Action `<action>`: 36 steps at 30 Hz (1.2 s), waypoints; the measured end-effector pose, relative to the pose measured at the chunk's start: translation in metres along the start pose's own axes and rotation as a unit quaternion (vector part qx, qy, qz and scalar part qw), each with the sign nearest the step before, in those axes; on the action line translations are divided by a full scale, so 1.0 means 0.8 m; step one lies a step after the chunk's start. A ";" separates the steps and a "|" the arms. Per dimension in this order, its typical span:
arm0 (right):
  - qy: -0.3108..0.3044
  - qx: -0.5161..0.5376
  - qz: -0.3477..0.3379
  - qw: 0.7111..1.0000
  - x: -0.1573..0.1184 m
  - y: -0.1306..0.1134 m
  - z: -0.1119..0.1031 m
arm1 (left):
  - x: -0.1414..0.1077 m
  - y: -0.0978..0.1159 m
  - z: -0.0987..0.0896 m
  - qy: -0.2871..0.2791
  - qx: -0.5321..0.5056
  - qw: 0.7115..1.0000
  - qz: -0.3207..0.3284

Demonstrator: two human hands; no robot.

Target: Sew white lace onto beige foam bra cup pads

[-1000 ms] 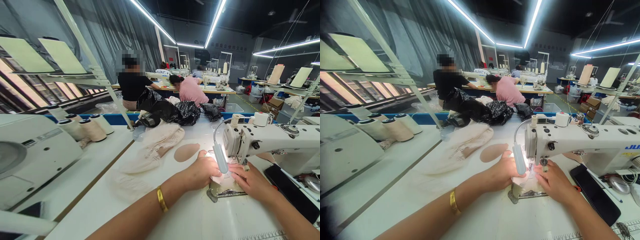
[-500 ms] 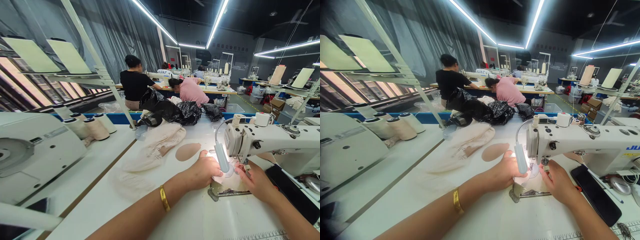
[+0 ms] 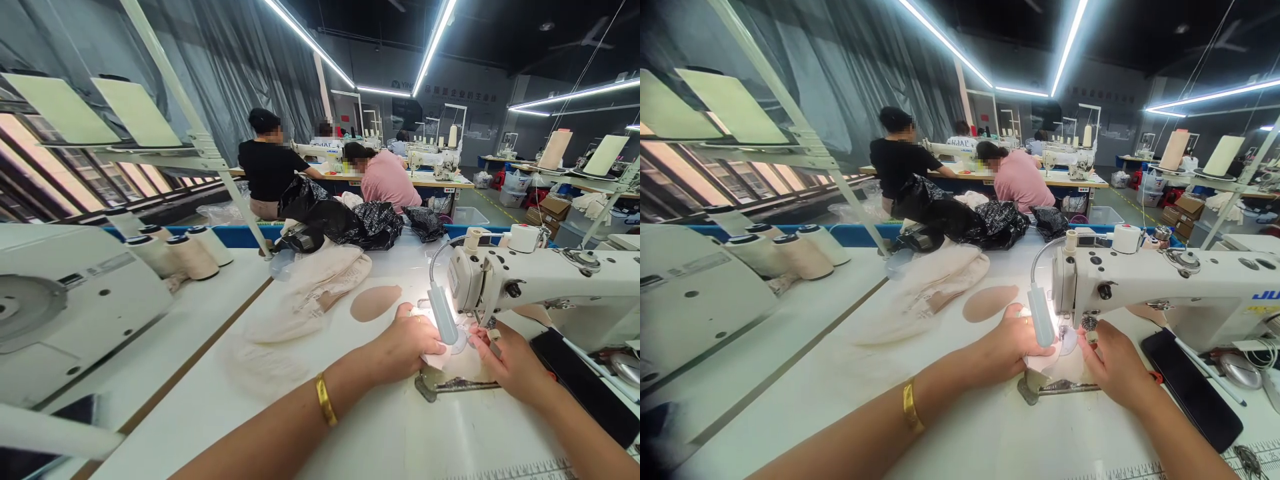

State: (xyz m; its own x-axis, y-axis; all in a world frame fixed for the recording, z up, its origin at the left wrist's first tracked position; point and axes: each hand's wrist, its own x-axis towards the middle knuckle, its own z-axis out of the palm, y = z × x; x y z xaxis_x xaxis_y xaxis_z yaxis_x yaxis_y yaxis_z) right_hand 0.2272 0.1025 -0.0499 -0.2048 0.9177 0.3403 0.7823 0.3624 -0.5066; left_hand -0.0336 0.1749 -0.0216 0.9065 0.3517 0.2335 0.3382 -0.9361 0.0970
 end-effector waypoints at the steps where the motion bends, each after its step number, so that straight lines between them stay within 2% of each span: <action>1: -0.002 0.002 0.001 1.000 0.000 0.001 0.000 | 0.000 0.000 -0.001 -0.007 -0.006 1.000 -0.006; 4: -0.001 0.008 0.004 1.000 -0.001 0.002 -0.001 | 0.001 0.001 -0.003 -0.014 -0.015 1.000 -0.021; 14: 0.003 0.030 0.001 1.000 0.000 0.001 -0.004 | 0.000 0.003 0.006 0.033 0.025 0.999 -0.012; 19: -0.034 0.025 0.008 0.999 -0.002 0.001 -0.004 | -0.005 0.006 0.014 0.050 0.024 0.998 0.013; 23: -0.074 -0.035 -0.052 0.995 -0.002 -0.009 -0.009 | -0.010 0.015 0.019 0.072 0.025 0.997 0.029; 26: -0.119 -0.036 -0.095 0.988 -0.002 -0.017 -0.010 | -0.013 0.024 0.022 0.070 0.039 0.996 0.036; 30: -0.162 -0.039 -0.115 0.979 -0.003 -0.020 -0.007 | -0.016 0.031 0.027 0.076 0.044 0.995 0.038; 36: -0.111 -0.047 -0.113 0.986 -0.004 -0.015 0.003 | -0.010 0.024 0.036 0.084 0.027 0.996 0.025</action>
State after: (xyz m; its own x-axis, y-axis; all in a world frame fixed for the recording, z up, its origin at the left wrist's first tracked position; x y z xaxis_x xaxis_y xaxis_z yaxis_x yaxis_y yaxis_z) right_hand 0.2170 0.0955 -0.0472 -0.4961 0.8318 0.2492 0.7507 0.5551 -0.3583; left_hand -0.0270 0.1539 -0.0494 0.8685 0.2974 0.3965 0.3112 -0.9498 0.0307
